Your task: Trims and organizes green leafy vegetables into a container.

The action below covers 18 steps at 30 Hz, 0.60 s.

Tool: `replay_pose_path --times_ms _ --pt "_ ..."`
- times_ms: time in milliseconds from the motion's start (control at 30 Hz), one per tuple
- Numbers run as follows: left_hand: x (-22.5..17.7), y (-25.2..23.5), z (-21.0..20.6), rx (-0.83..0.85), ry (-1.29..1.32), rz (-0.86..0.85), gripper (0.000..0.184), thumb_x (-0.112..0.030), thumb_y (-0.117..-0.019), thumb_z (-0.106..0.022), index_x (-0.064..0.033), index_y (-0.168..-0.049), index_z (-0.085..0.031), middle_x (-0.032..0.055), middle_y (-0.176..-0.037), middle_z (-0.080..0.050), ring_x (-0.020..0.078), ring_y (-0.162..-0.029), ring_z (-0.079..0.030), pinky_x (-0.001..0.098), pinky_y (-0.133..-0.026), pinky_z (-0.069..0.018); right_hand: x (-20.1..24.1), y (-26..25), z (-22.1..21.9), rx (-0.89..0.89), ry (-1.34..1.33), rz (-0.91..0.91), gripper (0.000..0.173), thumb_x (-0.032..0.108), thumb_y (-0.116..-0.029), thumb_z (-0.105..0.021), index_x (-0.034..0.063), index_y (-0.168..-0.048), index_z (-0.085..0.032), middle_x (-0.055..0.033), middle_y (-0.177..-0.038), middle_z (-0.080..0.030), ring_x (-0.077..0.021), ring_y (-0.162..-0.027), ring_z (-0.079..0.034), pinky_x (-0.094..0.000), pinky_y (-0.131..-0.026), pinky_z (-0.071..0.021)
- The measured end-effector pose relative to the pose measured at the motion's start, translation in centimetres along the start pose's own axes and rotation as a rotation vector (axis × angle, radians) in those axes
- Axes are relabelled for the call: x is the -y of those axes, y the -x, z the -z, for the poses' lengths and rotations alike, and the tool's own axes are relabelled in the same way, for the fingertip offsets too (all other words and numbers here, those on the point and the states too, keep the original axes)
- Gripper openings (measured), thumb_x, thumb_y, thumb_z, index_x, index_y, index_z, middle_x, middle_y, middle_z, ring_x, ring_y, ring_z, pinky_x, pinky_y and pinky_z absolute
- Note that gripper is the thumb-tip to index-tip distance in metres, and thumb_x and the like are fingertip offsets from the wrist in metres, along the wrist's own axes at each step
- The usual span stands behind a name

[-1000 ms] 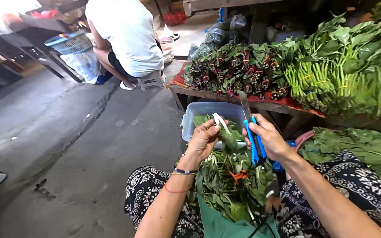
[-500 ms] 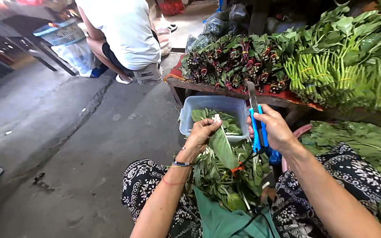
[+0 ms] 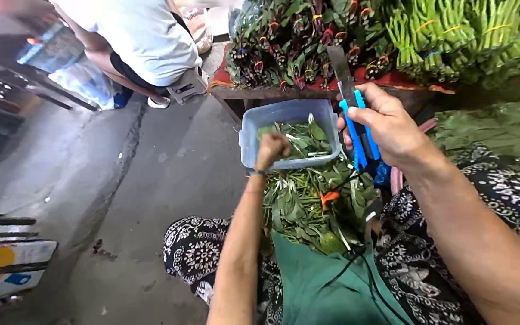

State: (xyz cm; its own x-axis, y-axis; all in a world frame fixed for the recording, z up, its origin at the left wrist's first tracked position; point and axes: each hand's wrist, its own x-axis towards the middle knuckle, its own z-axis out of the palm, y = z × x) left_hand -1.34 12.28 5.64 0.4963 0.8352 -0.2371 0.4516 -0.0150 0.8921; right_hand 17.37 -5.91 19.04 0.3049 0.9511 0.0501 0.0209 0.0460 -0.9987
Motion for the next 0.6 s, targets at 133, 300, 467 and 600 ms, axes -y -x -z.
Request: replay_pose_path --times_ms 133,300,467,600 --pt "9.8 0.6 -8.9 0.169 -0.740 0.217 0.034 -0.019 -0.1001 -0.058 0.0049 -0.123 -0.066 0.0278 -0.123 -0.066 0.0408 -0.115 -0.066 0.0578 -0.098 -0.0522 0.4 0.1 0.2 0.021 0.021 0.010 0.031 0.009 -0.1068 -0.042 0.0073 -0.136 -0.051 -0.0044 -0.083 -0.065 -0.0113 -0.057 -0.061 -0.0259 -0.051 -0.0550" --pt "13.9 3.2 -13.1 0.049 -1.041 0.375 0.050 -0.009 -0.1034 -0.049 0.0059 -0.150 -0.038 0.0319 -0.143 -0.050 0.0453 -0.122 -0.060 0.0552 -0.096 -0.0543 0.0 1.0 0.2 0.081 0.089 0.035 0.029 0.013 -0.1093 -0.043 0.0097 -0.136 -0.053 -0.0088 -0.085 -0.067 -0.0144 -0.054 -0.058 -0.0261 -0.048 -0.0504" --pt "8.8 3.6 -8.0 0.170 -0.776 0.480 0.047 -0.026 -0.0994 -0.061 0.0076 -0.132 -0.058 0.0300 -0.135 -0.059 0.0433 -0.127 -0.059 0.0607 -0.103 -0.0477 0.2 0.9 0.4 0.109 0.098 0.048 0.030 0.013 -0.1092 -0.042 0.0096 -0.138 -0.052 -0.0081 -0.088 -0.069 -0.0132 -0.054 -0.059 -0.0245 -0.048 -0.0503" --pt "5.7 3.0 -3.4 0.334 -0.408 0.444 0.027 -0.019 -0.1027 -0.057 0.0015 -0.119 -0.064 0.0140 -0.101 -0.069 0.0200 -0.081 -0.065 0.0398 -0.076 -0.0555 0.4 0.3 0.8 0.145 0.091 0.018 0.033 0.022 -0.1095 -0.041 0.0106 -0.139 -0.052 -0.0050 -0.083 -0.062 -0.0134 -0.055 -0.058 -0.0293 -0.050 -0.0544"
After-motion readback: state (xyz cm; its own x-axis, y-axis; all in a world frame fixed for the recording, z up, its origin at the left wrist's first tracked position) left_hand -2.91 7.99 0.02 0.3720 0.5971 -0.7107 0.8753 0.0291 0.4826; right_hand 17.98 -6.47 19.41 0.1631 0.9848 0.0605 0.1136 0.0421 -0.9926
